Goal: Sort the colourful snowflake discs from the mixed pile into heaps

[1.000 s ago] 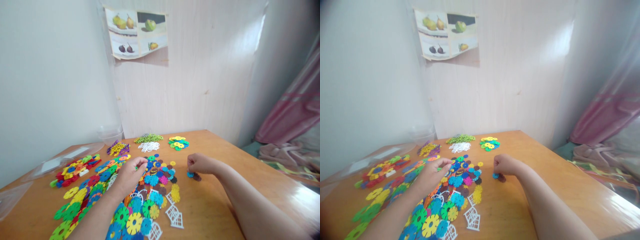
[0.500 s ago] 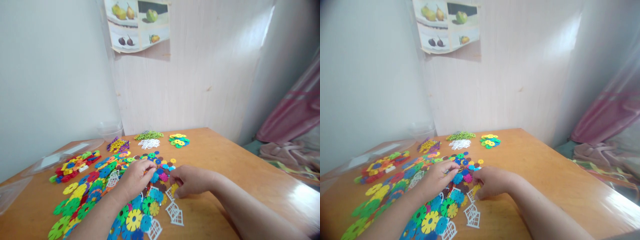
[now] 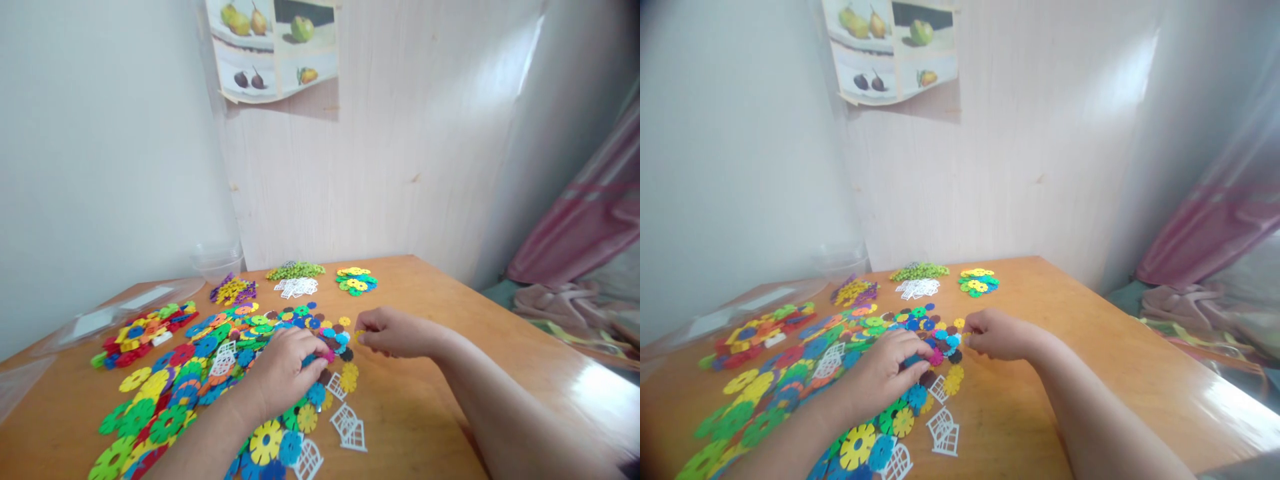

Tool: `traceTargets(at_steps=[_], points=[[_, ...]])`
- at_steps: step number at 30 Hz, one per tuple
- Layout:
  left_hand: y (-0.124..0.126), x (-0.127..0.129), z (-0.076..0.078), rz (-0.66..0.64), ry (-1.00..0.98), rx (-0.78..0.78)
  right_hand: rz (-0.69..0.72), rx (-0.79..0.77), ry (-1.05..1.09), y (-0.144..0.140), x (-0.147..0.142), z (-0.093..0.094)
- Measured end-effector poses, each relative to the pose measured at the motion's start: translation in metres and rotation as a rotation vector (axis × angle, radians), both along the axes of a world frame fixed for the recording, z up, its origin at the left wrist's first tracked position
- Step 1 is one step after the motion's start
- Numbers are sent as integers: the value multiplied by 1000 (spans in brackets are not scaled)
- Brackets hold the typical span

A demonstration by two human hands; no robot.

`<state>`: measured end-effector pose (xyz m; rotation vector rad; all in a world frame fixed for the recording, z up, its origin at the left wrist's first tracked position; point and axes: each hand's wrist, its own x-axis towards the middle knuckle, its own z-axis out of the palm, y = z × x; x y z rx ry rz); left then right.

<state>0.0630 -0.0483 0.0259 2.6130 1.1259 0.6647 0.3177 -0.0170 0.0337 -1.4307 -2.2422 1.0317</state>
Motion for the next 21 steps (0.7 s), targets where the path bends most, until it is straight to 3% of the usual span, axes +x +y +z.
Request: traceTargets(at_steps=[3, 12, 18, 21], points=[[-6, 6, -1, -51, 46, 22, -103, -74, -40, 5, 13, 1], [-13, 8, 1, -96, 109, 5, -38, -101, -122, 17, 27, -10], [-13, 7, -1, -83, 138, 5, -119, -56, -130, 14, 20, -10], [-13, 8, -3, -86, 136, 9, -52, 7, -101, 8, 10, -6]])
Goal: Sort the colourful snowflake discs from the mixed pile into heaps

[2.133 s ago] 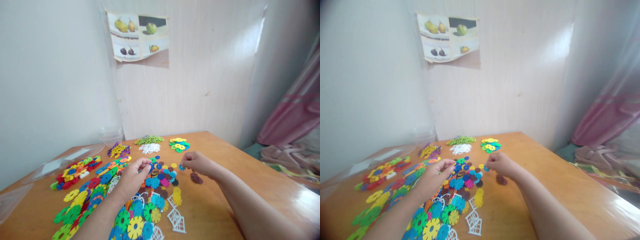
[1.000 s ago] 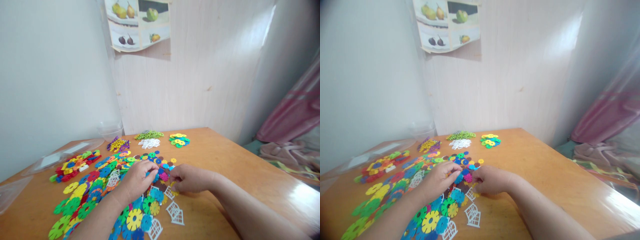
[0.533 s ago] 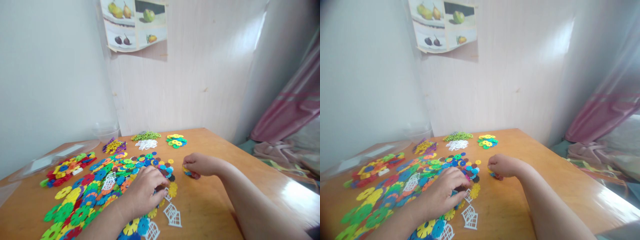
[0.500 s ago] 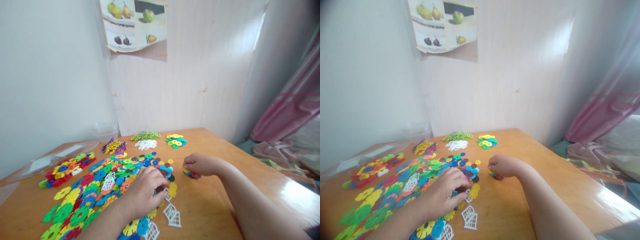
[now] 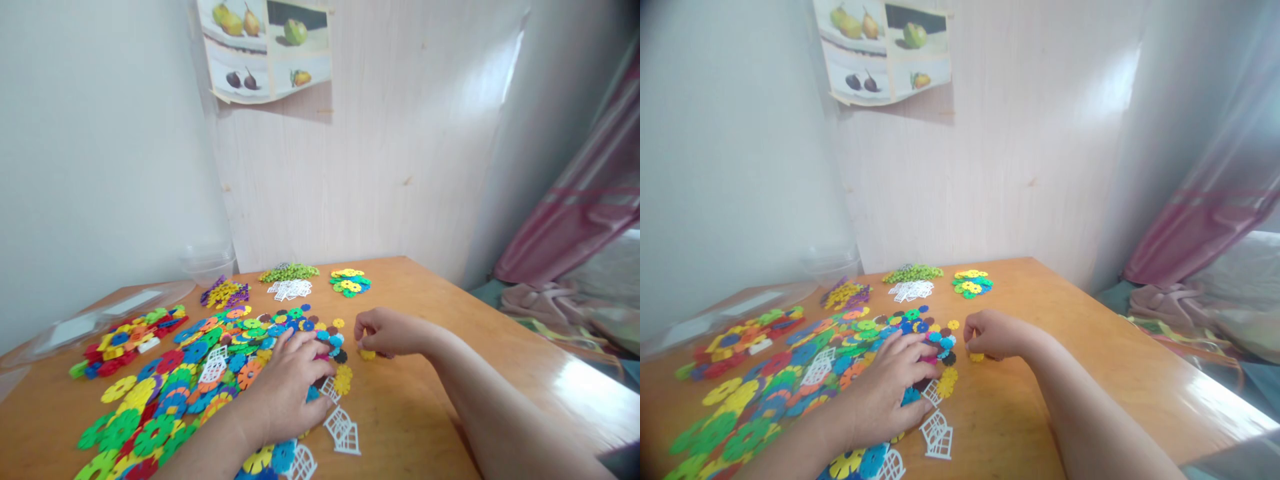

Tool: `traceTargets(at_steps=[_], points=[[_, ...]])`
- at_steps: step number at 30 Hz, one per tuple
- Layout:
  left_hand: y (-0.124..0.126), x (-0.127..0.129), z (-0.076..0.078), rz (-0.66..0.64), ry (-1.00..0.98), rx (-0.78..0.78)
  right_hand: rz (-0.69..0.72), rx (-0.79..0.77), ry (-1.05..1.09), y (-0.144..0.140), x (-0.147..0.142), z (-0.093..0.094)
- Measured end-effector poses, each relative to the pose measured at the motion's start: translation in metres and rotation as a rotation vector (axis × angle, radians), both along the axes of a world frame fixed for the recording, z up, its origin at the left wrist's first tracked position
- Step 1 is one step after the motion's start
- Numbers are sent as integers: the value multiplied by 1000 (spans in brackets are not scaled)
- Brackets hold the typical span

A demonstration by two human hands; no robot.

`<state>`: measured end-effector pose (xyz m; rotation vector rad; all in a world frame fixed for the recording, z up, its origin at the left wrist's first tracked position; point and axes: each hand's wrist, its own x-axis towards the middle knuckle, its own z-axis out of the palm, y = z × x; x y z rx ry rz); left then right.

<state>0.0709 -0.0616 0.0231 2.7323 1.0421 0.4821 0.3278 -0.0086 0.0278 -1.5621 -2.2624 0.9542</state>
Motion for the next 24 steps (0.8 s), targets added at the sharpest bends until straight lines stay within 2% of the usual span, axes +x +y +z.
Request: traceTargets(at_steps=[3, 6, 11, 19, 24], points=[[0, 1, -1, 2, 8, -2, 148, 80, 1, -6, -12, 2], [0, 2, -2, 6, 9, 1, 274, 65, -5, -13, -24, 2], [1, 3, -3, 7, -14, -24, 374, 90, -39, -22, -38, 0], [3, 1, -10, 5, -51, -5, 381, 87, -24, -20, -40, -5], [3, 1, -8, 42, -61, -9, 331, 70, -28, -19, -38, -6]])
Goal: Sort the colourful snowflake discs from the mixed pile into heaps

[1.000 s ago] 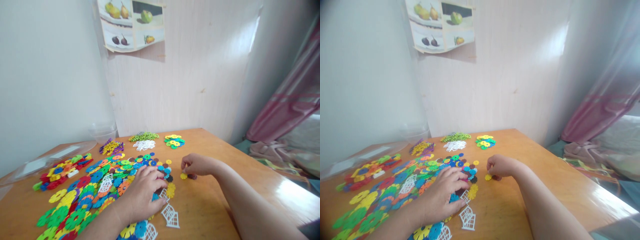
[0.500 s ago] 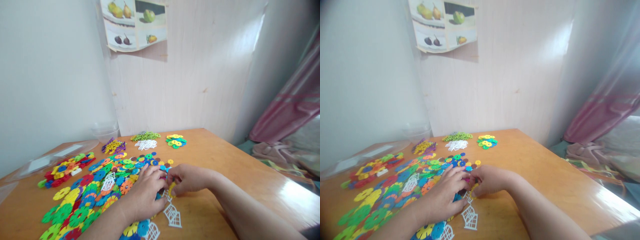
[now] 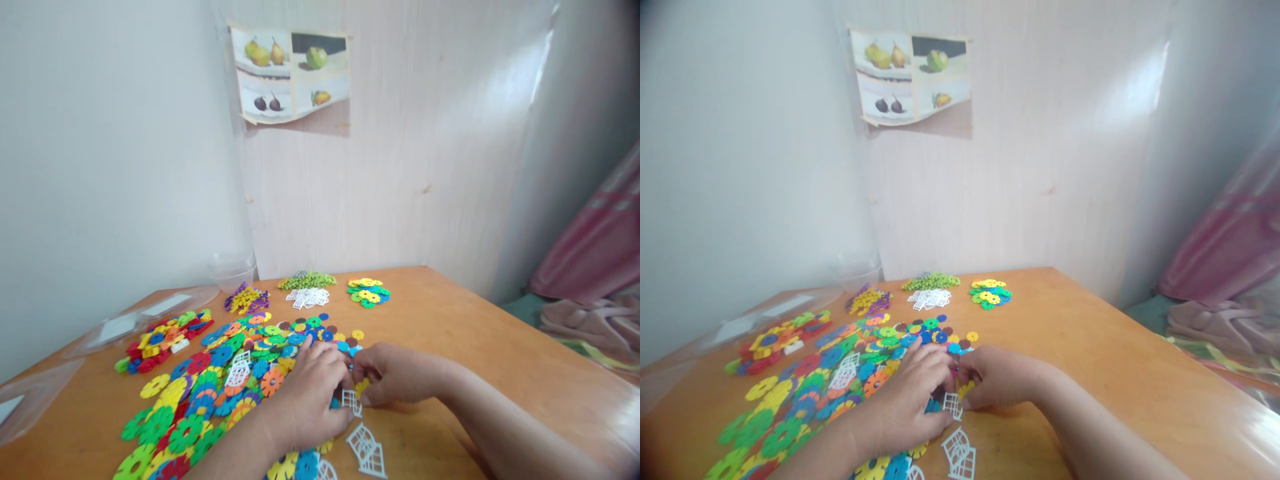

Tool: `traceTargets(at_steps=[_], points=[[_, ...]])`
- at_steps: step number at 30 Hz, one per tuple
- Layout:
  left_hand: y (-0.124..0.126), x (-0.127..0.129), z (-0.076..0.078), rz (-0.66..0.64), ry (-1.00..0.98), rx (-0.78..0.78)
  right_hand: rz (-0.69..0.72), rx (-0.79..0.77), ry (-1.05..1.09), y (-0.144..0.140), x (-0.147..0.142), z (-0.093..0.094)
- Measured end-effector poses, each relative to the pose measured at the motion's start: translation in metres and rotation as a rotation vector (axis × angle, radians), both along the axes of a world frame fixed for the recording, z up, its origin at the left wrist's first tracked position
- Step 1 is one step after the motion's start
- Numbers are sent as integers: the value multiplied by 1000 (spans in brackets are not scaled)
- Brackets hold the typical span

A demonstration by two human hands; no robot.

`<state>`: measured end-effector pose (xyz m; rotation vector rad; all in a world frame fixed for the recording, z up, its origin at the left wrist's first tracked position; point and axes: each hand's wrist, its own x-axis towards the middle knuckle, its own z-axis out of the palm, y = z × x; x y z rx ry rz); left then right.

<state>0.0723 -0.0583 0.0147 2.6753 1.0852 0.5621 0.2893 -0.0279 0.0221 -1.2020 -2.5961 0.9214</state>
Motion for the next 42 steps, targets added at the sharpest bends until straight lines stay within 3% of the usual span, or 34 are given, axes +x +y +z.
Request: traceTargets(at_steps=[17, 21, 25, 29, 34, 42], points=[[6, -2, 5, 155, -129, -105, -56, -168, 69, 9, 8, -9], [9, -3, 8, 201, -197, -106, -132, -114, 254, 6, -1, -8], [12, -4, 4, 221, -232, -89, -189, -172, 510, 7, -17, -18], [16, -7, -1, 239, -213, -14, -291, -169, 544, 14, -26, -26], [19, -18, -1, 230, -44, 176, -441, -61, 519, 33, -31, -15], [23, -27, -3, 244, 118, 151, -660, -136, 641, 106, -50, -16]])
